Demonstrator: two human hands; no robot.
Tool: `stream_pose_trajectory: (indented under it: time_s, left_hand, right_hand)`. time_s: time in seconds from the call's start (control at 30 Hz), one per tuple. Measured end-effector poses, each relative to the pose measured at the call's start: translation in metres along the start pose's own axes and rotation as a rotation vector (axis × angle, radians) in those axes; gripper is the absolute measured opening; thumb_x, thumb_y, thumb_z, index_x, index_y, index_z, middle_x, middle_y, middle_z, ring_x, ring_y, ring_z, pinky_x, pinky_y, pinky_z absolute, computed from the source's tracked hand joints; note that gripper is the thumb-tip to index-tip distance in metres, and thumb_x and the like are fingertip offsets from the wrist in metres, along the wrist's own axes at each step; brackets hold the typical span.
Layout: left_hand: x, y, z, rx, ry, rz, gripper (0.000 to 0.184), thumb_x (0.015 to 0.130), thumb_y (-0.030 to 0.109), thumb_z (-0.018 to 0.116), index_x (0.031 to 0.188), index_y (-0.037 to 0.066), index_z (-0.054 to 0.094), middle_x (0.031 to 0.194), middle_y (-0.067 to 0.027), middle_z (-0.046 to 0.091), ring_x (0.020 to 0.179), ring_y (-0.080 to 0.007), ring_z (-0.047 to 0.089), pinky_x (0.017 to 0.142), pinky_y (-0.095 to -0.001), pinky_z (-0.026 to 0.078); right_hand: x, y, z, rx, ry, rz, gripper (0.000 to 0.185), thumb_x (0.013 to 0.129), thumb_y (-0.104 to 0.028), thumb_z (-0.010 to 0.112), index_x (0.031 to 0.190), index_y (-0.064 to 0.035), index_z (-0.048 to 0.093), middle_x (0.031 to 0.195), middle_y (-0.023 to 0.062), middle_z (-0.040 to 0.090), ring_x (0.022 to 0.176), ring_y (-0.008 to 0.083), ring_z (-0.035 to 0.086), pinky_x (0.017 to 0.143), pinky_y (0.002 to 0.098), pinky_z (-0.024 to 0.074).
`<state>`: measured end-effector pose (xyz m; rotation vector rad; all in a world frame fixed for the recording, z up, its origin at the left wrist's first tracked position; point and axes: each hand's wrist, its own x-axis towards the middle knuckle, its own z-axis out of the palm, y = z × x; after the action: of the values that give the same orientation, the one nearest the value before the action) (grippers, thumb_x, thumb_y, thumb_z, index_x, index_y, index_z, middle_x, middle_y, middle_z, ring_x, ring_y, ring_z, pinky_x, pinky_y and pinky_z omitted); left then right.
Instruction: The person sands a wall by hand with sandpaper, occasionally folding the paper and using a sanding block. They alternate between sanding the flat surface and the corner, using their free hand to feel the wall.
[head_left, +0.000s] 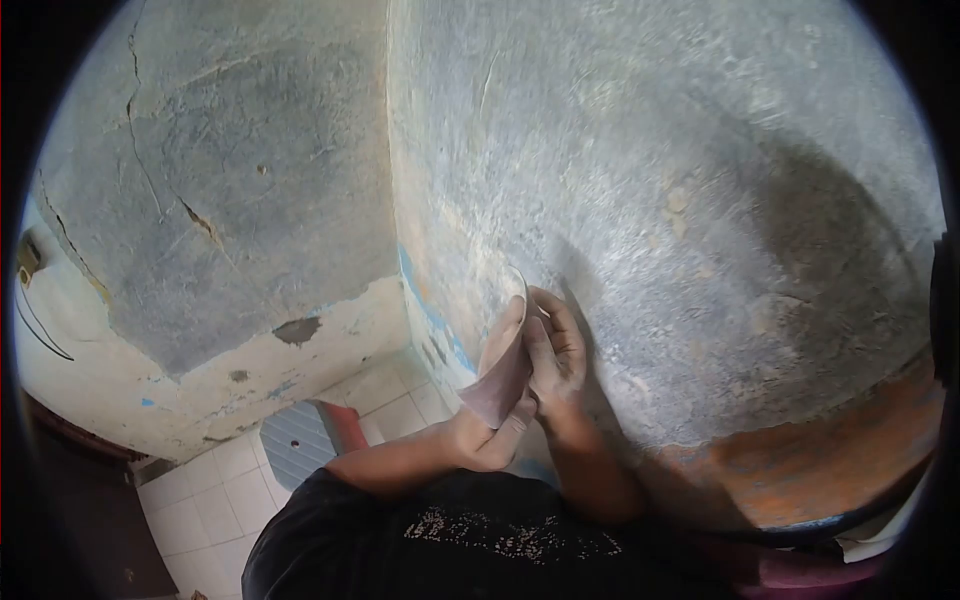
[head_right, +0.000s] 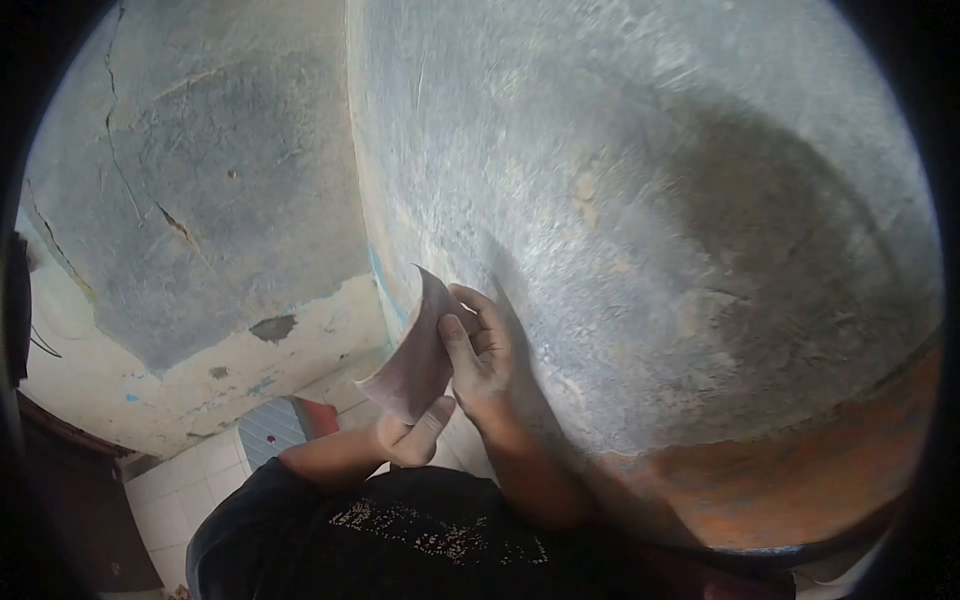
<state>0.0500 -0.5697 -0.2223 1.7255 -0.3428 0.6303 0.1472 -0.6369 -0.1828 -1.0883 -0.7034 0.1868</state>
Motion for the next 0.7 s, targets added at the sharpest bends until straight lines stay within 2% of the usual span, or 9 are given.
stream_pose_trajectory:
  time_s: [0.03,0.1,0.2,0.23,0.3,0.43,0.5,0.57,0.7]
  left_hand:
    - [0.009,0.004,-0.004,0.010,-0.002,0.019,0.072,0.079,-0.007,0.044,0.143,-0.014,0.011,0.152,-0.0316,0.003,0.143,-0.0434,0.002,0.115,-0.0427,0.006]
    - [0.037,0.020,-0.016,0.342,0.175,0.433,0.068,0.078,-0.010,0.043,0.140,-0.018,0.016,0.149,-0.0361,0.011,0.141,-0.0472,0.010,0.114,-0.0449,0.011]
    - [0.043,0.008,-0.041,0.965,0.408,0.442,0.065,0.075,-0.015,0.043,0.135,-0.024,0.021,0.140,-0.0416,0.026,0.132,-0.0527,0.029,0.112,-0.0473,0.021]
    - [0.056,0.000,-0.055,1.251,0.440,0.837,0.065,0.075,-0.016,0.043,0.137,-0.021,0.022,0.140,-0.0399,0.027,0.131,-0.0527,0.031,0.111,-0.0444,0.024]
    - [0.063,0.004,-0.046,0.423,0.492,0.336,0.068,0.072,-0.015,0.048,0.137,-0.018,0.026,0.141,-0.0376,0.027,0.131,-0.0507,0.033,0.110,-0.0465,0.026]
    - [0.112,0.039,-0.016,0.696,0.382,0.661,0.086,0.061,-0.009,0.057,0.142,-0.003,0.030,0.146,-0.0339,0.024,0.136,-0.0476,0.027,0.110,-0.0559,0.025]
    - [0.136,0.020,-0.015,0.749,0.121,0.695,0.090,0.061,0.001,0.065,0.144,0.005,0.031,0.147,-0.0318,0.024,0.137,-0.0483,0.023,0.110,-0.0581,0.021]
    - [0.138,0.016,-0.006,0.762,0.118,0.594,0.085,0.065,0.005,0.062,0.144,0.004,0.031,0.146,-0.0343,0.021,0.136,-0.0508,0.022,0.110,-0.0597,0.020]
    - [0.125,0.011,0.023,0.677,0.014,0.563,0.085,0.068,0.017,0.067,0.144,0.008,0.031,0.148,-0.0301,0.023,0.137,-0.0486,0.023,0.108,-0.0641,0.018]
  right_hand:
    - [0.003,-0.003,-0.001,0.003,-0.006,-0.020,0.042,0.095,-0.017,0.055,0.130,0.0048,0.042,0.077,0.0024,0.060,0.062,0.0077,0.054,0.053,0.0194,0.0419]
    - [0.001,-0.005,-0.006,0.038,-0.148,-0.222,0.047,0.098,-0.018,0.047,0.135,0.0073,0.033,0.070,0.0012,0.053,0.056,0.0088,0.049,0.050,0.0197,0.0389]
    - [-0.030,-0.012,-0.004,0.249,-0.127,-0.213,0.056,0.097,-0.024,0.046,0.137,0.0088,0.025,0.064,0.0029,0.046,0.051,0.0081,0.040,0.046,0.0192,0.0319]
    - [-0.037,-0.015,-0.003,0.409,-0.111,-0.315,0.057,0.096,-0.024,0.048,0.136,0.0087,0.026,0.064,0.0040,0.045,0.050,0.0074,0.038,0.045,0.0187,0.0297]
    - [-0.041,-0.025,-0.005,0.396,-0.155,-0.430,0.058,0.094,-0.025,0.050,0.136,0.0066,0.024,0.065,0.0049,0.046,0.050,0.0080,0.037,0.046,0.0189,0.0300]
    - [-0.041,-0.040,-0.014,0.481,-0.168,-0.531,0.061,0.092,-0.023,0.052,0.139,-0.0007,0.019,0.071,0.0076,0.049,0.050,0.0108,0.038,0.046,0.0209,0.0322]
    - [-0.043,-0.041,-0.018,0.494,-0.159,-0.533,0.063,0.093,-0.024,0.050,0.141,-0.0044,0.015,0.073,0.0091,0.051,0.050,0.0123,0.039,0.047,0.0225,0.0335]
    - [-0.044,-0.040,-0.024,0.454,-0.237,-0.529,0.061,0.097,-0.023,0.045,0.148,-0.0114,0.014,0.080,0.0090,0.049,0.055,0.0140,0.042,0.057,0.0254,0.0363]
    - [-0.035,-0.033,-0.025,0.320,-0.089,-0.775,0.062,0.091,-0.024,0.049,0.140,-0.0029,0.017,0.074,0.0118,0.053,0.050,0.0144,0.043,0.046,0.0229,0.0366]
